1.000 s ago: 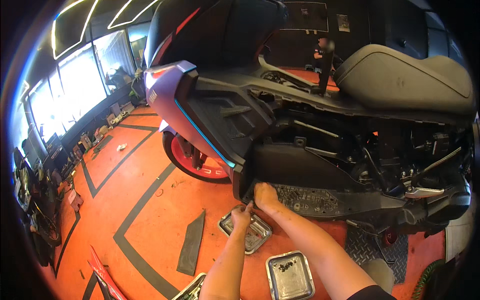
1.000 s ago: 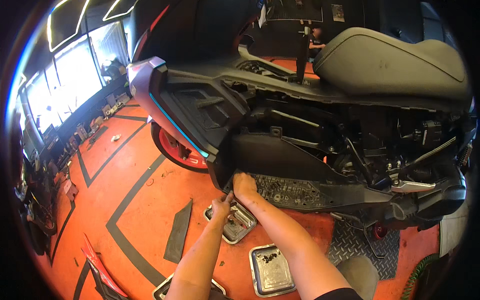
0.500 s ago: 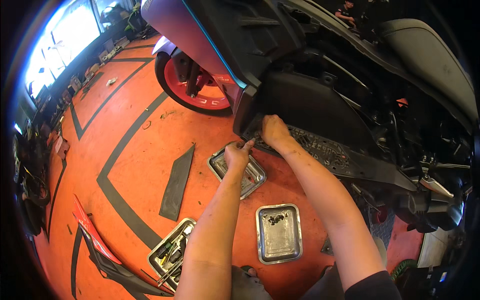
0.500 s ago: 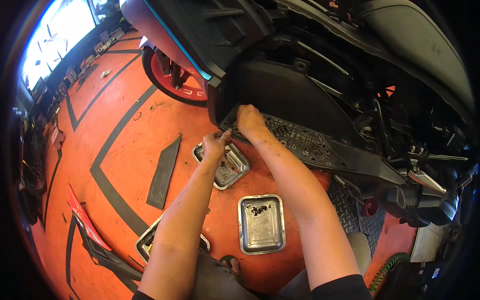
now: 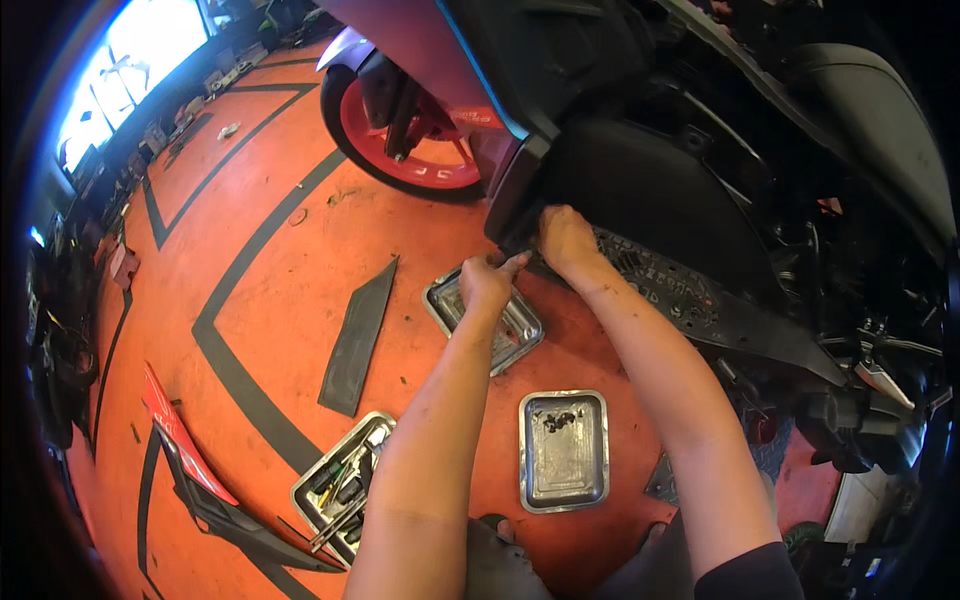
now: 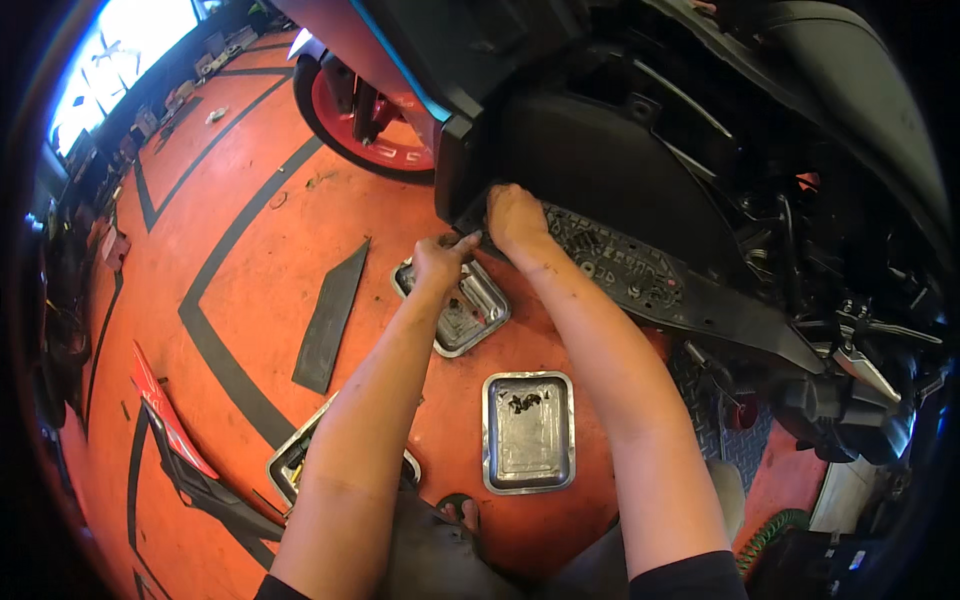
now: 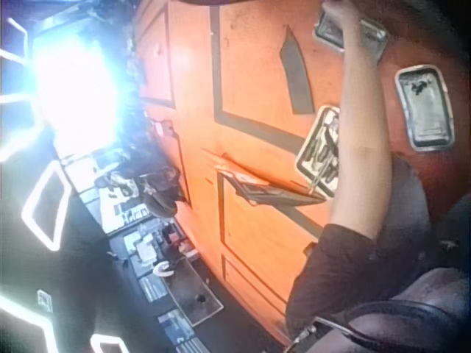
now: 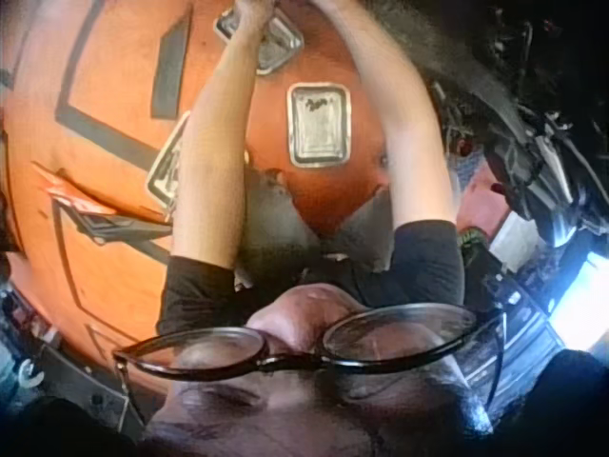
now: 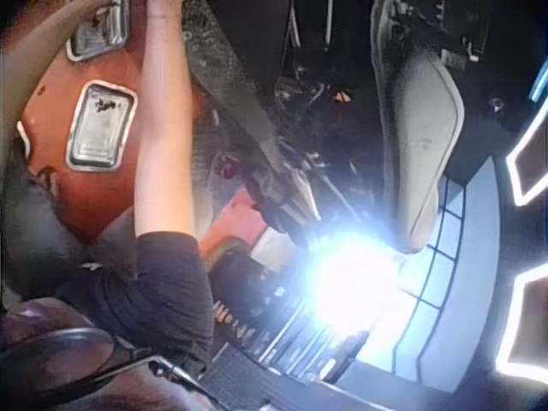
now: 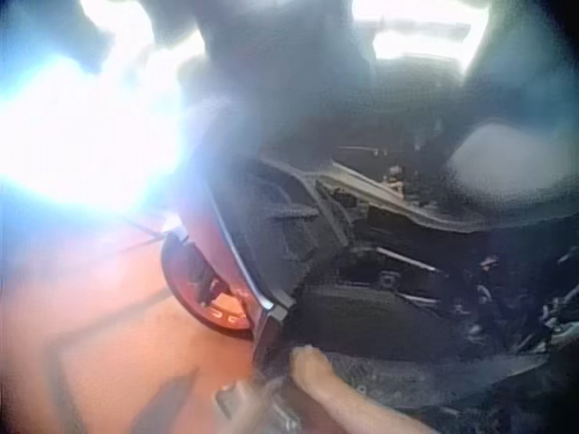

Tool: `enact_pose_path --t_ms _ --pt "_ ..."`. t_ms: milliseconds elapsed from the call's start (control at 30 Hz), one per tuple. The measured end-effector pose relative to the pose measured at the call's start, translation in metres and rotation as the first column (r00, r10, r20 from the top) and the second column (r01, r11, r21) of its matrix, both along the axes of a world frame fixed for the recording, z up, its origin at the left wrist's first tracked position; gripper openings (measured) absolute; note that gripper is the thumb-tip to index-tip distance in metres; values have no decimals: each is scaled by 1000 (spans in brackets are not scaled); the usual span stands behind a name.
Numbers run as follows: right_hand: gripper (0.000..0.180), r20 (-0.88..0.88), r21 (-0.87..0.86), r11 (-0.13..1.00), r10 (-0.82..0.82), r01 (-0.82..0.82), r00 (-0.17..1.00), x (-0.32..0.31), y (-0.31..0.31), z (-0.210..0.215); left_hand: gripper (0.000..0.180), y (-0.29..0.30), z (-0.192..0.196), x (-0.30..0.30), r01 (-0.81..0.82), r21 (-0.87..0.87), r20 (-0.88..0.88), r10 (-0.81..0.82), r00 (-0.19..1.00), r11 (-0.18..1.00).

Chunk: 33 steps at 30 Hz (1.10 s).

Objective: The person installs a plastic panel onto the side of a motorcycle, aligning it with the frame and then using a long metal tool to secure screws by hand, reaching into the internal assembly to tighten them.

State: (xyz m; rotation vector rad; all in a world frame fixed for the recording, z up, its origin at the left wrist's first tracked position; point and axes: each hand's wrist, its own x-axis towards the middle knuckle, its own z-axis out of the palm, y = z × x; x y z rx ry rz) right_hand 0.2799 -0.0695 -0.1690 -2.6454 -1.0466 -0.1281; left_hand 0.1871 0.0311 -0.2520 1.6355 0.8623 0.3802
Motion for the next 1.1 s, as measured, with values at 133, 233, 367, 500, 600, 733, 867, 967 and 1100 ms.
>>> enact_pose_path --t_ms 133,233,367,500,600,733,867,967,1100 --pt "14 103 177 984 -10 -8 995 -23 26 -15 66 48 42 -46 348 22 -211 -336 918 937" --pt "32 82 156 987 -39 26 996 -8 9 -15 66 77 73 -106 688 356 -324 -607 726 632" --pt "38 93 242 970 -40 16 995 23 -12 -16 54 126 72 -246 517 302 -470 -347 812 801" --pt "32 -14 265 957 -115 115 993 33 -19 -21 36 139 4 -412 455 246 -693 -172 700 856" --pt "25 30 409 913 2 -14 1000 25 -24 -26 30 110 -48 -503 540 48 -825 -272 496 840" --pt "9 278 422 774 385 -472 880 -101 -27 -15 57 42 -72 -520 608 81 -927 -165 338 790" --pt "54 -228 331 501 865 -800 447 -242 -7 -82 60 39 -105 -544 644 274 -879 -85 468 715" --pt "65 -278 235 452 879 -860 387 -315 -14 -143 58 57 -81 -537 566 324 -787 -116 606 758" --pt "23 -200 229 358 927 -905 316 -369 -49 -217 48 69 -99 -591 614 302 -840 -102 533 729"
